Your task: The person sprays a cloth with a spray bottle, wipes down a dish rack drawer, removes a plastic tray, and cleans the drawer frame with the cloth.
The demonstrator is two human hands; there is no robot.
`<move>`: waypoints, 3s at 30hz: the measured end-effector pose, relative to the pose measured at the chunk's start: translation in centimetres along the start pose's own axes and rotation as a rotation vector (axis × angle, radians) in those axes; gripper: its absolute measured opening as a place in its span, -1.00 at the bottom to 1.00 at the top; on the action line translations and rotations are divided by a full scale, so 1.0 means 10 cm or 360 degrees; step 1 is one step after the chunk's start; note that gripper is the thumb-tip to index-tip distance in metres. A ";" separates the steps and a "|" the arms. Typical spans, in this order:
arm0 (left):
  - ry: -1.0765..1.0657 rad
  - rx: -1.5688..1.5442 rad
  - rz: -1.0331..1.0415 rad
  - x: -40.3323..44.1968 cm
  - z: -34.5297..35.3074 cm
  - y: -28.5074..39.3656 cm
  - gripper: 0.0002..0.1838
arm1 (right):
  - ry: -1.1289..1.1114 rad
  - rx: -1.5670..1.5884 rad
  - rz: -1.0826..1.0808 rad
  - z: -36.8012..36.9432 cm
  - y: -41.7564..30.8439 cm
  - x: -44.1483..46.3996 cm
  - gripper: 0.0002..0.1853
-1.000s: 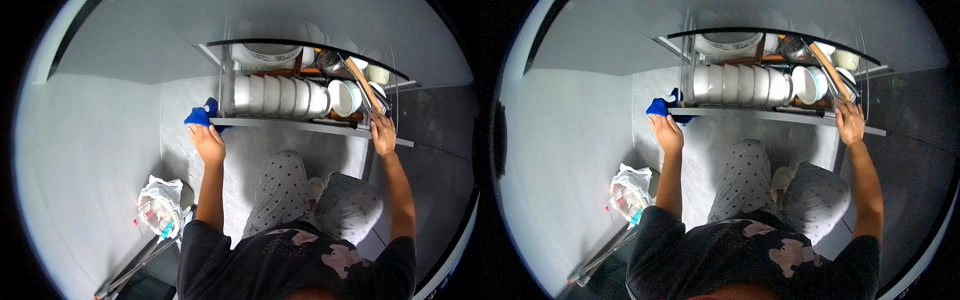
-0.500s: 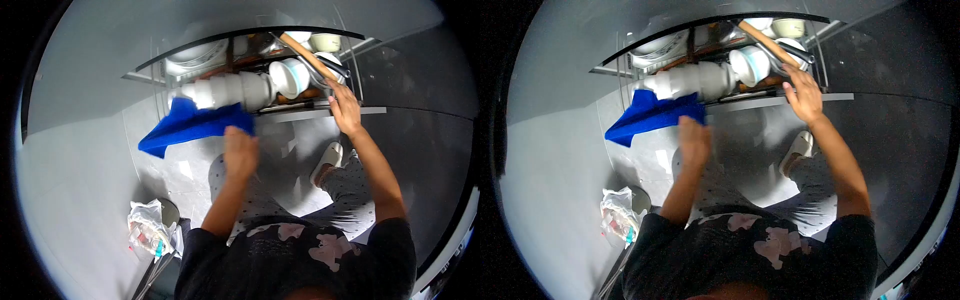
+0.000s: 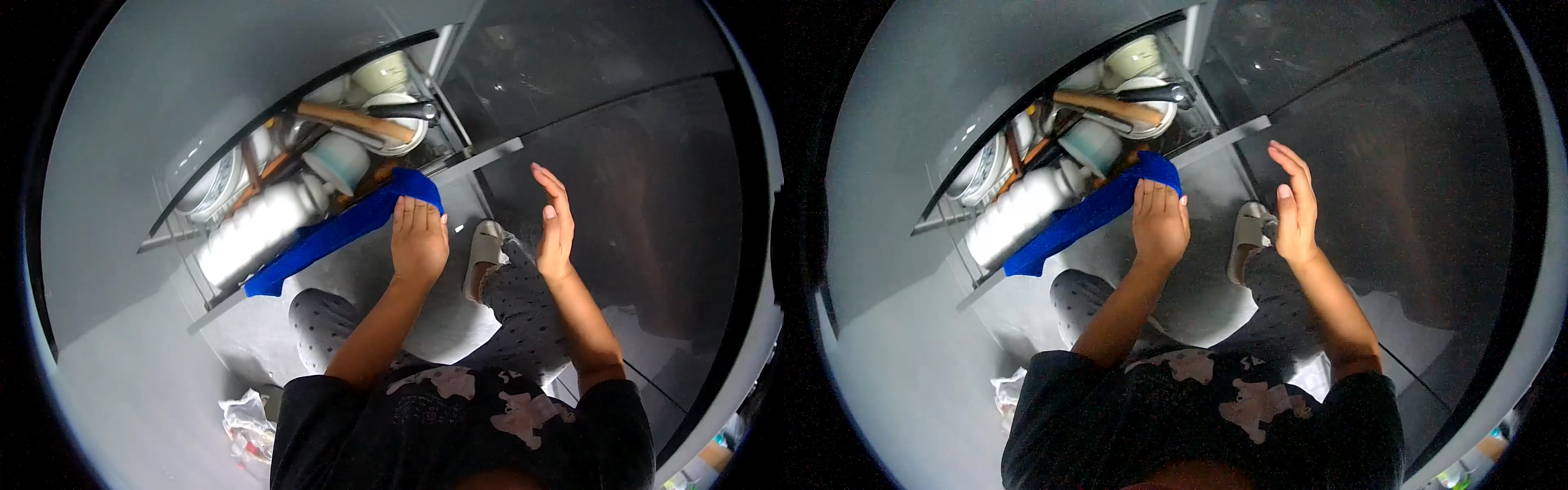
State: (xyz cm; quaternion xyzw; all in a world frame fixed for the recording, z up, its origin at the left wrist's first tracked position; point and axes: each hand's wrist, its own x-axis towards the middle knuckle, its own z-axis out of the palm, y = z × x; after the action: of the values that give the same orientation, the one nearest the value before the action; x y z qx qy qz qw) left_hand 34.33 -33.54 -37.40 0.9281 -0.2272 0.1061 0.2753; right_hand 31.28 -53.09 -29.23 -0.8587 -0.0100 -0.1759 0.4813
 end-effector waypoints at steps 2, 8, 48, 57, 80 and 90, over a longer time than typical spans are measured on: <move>-0.0030 0.0002 0.0079 0.16 0.13 0.16 -0.69 | 0.0102 0.0041 0.0081 -0.11 0.03 -0.08 -0.55; 0.0043 0.0062 0.0302 0.48 0.48 0.42 -0.71 | 0.0110 0.0138 0.0162 -0.12 0.15 -0.20 -0.57; -0.0111 0.0293 -0.0327 -0.15 -1.11 -1.43 -0.46 | 0.0162 -0.1226 0.0450 0.83 0.54 0.42 -0.19; -0.0291 0.0107 -0.0381 -0.13 -1.08 -1.45 -0.48 | 0.0082 -0.1120 0.0278 1.26 0.24 0.08 -0.48; -0.0317 0.0288 -0.0347 -0.13 -1.06 -1.44 -0.46 | 0.0508 -0.0846 0.0428 1.24 0.46 0.15 -0.45; -0.0314 0.0252 -0.0325 -0.12 -1.05 -1.48 -0.44 | 0.0358 -0.0805 0.0436 1.38 0.30 0.02 -0.39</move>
State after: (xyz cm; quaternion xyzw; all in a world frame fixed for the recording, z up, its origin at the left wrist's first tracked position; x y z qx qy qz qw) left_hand 39.63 -16.24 -35.92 0.9711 -0.1485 0.0034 0.1869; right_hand 36.04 -43.25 -38.25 -0.9197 0.2033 -0.2004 0.2696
